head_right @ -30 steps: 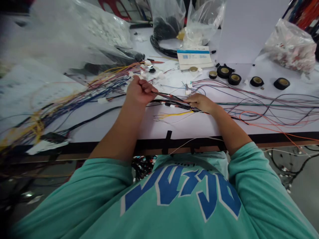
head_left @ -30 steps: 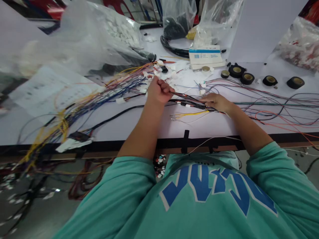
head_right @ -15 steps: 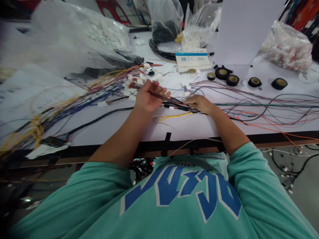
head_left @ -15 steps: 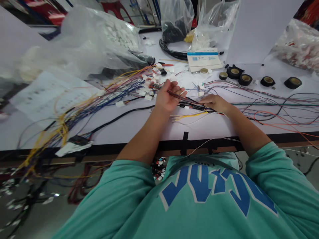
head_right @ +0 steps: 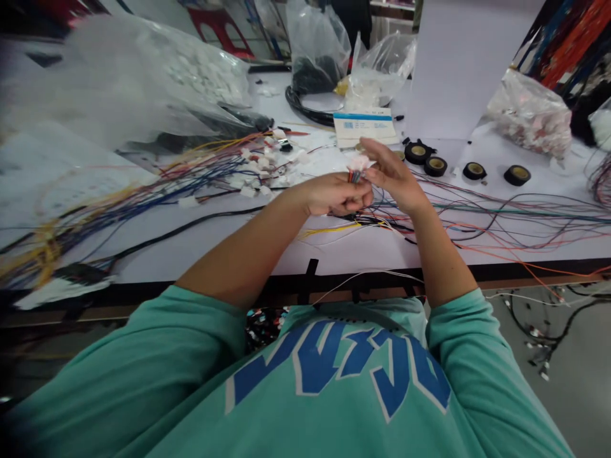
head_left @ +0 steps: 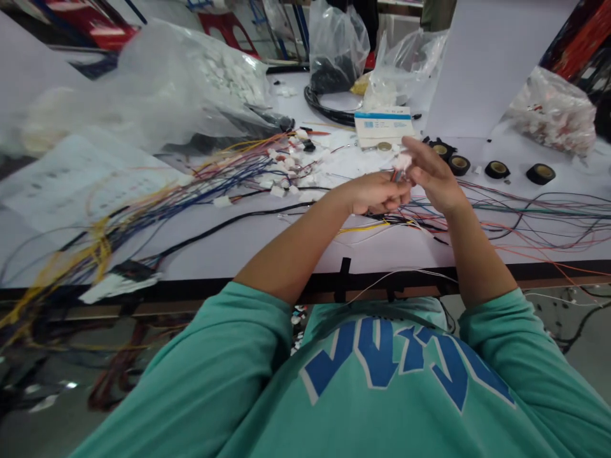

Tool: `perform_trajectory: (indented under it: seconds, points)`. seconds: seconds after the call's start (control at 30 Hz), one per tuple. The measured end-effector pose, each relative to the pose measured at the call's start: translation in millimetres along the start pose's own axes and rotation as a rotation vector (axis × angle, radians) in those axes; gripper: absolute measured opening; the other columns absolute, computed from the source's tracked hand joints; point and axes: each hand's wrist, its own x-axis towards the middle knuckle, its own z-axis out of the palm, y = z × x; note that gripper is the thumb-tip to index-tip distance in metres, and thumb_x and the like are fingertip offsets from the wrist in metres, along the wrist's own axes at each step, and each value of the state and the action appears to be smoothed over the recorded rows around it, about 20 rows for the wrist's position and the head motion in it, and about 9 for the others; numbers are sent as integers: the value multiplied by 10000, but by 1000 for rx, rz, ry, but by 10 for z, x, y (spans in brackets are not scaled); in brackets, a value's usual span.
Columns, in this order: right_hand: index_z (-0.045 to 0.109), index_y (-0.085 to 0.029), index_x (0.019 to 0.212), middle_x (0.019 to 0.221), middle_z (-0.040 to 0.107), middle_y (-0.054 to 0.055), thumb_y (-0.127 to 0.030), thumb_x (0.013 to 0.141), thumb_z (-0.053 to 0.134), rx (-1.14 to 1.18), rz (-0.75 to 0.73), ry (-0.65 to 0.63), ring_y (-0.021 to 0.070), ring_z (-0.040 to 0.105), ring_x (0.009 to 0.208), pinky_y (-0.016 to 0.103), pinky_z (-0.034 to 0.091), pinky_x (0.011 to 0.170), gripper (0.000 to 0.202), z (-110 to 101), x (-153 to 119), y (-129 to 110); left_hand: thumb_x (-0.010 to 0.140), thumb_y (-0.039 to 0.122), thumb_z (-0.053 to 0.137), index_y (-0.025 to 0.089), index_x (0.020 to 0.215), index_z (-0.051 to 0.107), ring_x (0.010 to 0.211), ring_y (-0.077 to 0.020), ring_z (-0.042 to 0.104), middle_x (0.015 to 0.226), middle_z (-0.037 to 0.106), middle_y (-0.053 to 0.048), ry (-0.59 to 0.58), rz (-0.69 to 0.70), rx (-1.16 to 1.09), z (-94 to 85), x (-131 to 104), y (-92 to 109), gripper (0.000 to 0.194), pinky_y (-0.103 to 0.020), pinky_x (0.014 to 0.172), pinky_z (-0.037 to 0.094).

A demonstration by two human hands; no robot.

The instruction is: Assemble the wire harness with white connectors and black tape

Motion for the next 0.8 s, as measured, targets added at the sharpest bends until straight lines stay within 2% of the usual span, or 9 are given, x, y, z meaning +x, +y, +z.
perform_trajectory:
  seconds: [0.07,0.13,0.17,0.23,0.33,0.43,0.53,0.67,0.8]
  points:
    - [648,-223,987,868,651,-1,-600,714,699,35,55,-42,128,617,750,255,509,620,469,1,-16,-59,739,321,776,160,566,571,294,-25,245,423,406,32,-74,-29,52,64,57,-71,312,-166,316,109]
    - [643,-199,824,670,585,-37,-604,666,733,65,94,-32,85,536,587,217,440,519,444,15,-11,-72,789,297,721,163,569,549,318,-24,251,439,402,37,-70,28,40,113,98,-166,310,-167,328,110]
    - [628,-194,763,600,540,-57,-596,644,750,72,105,8,67,487,535,204,402,489,437,29,-1,-65,803,259,701,168,580,526,330,-22,255,453,404,44,-3,97,9,136,112,-217,298,-168,335,122]
    - [593,-188,680,521,464,-84,-560,614,780,82,118,131,45,408,483,191,341,459,421,70,25,-36,785,158,691,183,623,474,353,-21,270,487,408,68,223,276,-77,182,134,-315,273,-167,352,165]
    - [547,-189,624,484,418,-96,-490,632,775,114,162,310,38,364,460,193,291,442,378,167,57,16,782,87,656,207,709,446,360,-37,297,486,399,101,453,406,-156,240,172,-427,253,-169,373,222]
    - [509,-195,605,471,381,-101,-431,669,747,138,217,456,39,346,451,199,264,436,342,267,64,55,802,95,629,220,731,438,346,-50,328,473,406,110,525,462,-174,274,214,-494,238,-175,370,251]
    - [490,-197,603,471,360,-102,-384,702,724,149,290,532,41,336,448,204,266,445,315,335,54,80,807,107,612,214,712,457,342,-48,354,496,470,93,544,493,-198,288,228,-529,211,-180,365,270]
    - [483,-195,589,483,370,-90,-327,721,708,170,367,538,52,340,460,209,285,462,292,351,43,104,778,80,598,203,669,495,336,-48,356,473,497,85,559,483,-201,282,208,-549,194,-181,367,280]
    - [546,-192,693,572,482,-55,-342,758,676,193,509,365,75,439,507,214,357,485,209,166,51,99,745,56,596,191,635,523,330,-45,369,468,526,74,550,433,-210,270,199,-551,188,-174,361,269]
